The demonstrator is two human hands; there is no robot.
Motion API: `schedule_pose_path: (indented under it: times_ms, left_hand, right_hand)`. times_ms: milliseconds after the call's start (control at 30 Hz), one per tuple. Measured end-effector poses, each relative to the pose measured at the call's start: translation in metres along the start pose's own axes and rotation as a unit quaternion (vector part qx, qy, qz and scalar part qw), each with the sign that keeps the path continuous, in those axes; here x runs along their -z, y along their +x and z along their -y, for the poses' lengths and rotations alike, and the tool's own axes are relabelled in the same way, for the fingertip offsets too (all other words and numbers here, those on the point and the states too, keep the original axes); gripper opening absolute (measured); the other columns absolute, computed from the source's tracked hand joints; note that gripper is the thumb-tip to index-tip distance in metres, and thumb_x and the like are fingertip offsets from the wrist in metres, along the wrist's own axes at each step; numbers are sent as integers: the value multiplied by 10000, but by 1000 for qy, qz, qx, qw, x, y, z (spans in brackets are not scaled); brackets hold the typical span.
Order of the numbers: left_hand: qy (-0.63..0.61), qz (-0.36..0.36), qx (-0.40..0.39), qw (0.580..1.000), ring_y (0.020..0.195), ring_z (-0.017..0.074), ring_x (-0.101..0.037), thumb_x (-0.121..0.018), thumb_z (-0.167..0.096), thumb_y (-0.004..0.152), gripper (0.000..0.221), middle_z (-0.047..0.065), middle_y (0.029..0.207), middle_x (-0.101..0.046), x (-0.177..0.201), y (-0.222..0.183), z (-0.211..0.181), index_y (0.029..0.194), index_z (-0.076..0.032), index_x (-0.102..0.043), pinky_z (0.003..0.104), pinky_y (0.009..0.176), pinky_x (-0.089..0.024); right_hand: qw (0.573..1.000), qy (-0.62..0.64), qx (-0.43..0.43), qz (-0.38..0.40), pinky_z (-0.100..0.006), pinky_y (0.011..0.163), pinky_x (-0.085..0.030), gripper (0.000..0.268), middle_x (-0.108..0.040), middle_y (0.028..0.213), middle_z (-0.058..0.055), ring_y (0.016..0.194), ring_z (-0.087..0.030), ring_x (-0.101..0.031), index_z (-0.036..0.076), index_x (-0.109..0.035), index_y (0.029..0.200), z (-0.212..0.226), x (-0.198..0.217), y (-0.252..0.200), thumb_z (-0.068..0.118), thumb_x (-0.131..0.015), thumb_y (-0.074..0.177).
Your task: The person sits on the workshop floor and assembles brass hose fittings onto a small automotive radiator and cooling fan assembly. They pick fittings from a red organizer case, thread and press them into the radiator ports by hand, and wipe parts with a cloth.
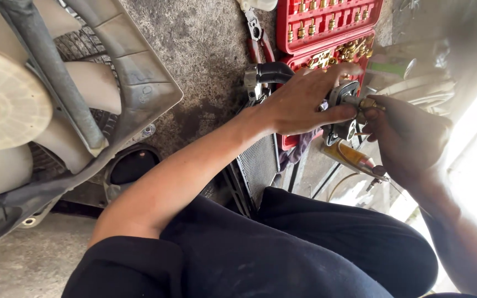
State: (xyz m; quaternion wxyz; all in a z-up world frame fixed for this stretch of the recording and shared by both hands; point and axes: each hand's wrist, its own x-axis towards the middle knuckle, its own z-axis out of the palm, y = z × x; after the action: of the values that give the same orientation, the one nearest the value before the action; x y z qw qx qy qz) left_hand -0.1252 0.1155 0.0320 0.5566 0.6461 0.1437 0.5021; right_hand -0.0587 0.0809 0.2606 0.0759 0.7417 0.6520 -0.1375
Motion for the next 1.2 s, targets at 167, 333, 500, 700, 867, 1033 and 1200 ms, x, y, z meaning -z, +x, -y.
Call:
schedule_pose_path:
  times_ms: [167, 333, 500, 700, 867, 1033, 1200]
  left_hand:
    - [28, 3, 57, 998, 1039, 233, -635, -162, -779, 1003, 762, 71, 1012, -636, -13, -5, 0, 1167, -151, -561, 507, 965, -449]
    - [15, 2, 71, 997, 826, 225, -481, -173, -694, 1030, 626, 59, 882, -484, -23, -5, 3, 963, -161, -494, 425, 822, -437]
    - [-4, 3, 59, 998, 854, 226, -487, -192, -664, 1058, 609, 63, 905, -490, -16, -1, -2, 1013, -147, -511, 443, 832, -433]
    - [19, 23, 80, 996, 874, 231, -500, -281, -634, 1052, 565, 70, 924, -512, -19, 4, -2, 1028, -128, -532, 444, 875, -442]
    - [3, 17, 85, 996, 883, 235, -514, -341, -607, 1048, 534, 83, 936, -529, -18, 4, -5, 1051, -115, -549, 442, 884, -449]
    - [21, -8, 66, 998, 926, 245, -543, -410, -591, 1069, 508, 90, 964, -547, -20, 3, -4, 1071, -101, -543, 454, 917, -452]
    - [25, -6, 75, 997, 929, 257, -554, -410, -590, 1060, 516, 94, 964, -557, -15, 4, -8, 1081, -93, -549, 453, 901, -445]
  right_hand:
    - [996, 45, -69, 19, -254, 666, -578, 168, -752, 931, -112, 760, -135, -726, -31, -722, 1219, -3, -1, -1, 44, -654, 1085]
    - [1000, -10, -26, 14, -267, 710, -577, 156, -755, 962, -122, 773, -138, -723, -35, -725, 1234, -5, 1, 0, 33, -630, 1130]
    - [998, -31, -27, 39, -269, 702, -576, 171, -754, 956, -119, 766, -139, -710, -10, -736, 1236, -14, 5, 1, 15, -621, 1113]
    - [995, -83, 27, 40, -257, 737, -588, 209, -757, 976, -124, 822, -137, -736, -18, -719, 1241, -5, 10, 3, -47, -574, 1094]
    - [992, -112, 29, 44, -269, 705, -579, 168, -756, 893, -125, 782, -150, -731, -22, -737, 1192, 1, 9, 5, -42, -595, 1104]
    - [998, -31, 29, 35, -229, 702, -589, 182, -754, 902, -111, 746, -124, -733, -51, -743, 1131, -1, 7, 2, -36, -566, 1166]
    - [999, 15, 40, 2, -264, 708, -569, 126, -723, 921, -154, 770, -165, -704, -92, -704, 1125, 25, 3, 10, -23, -611, 1078]
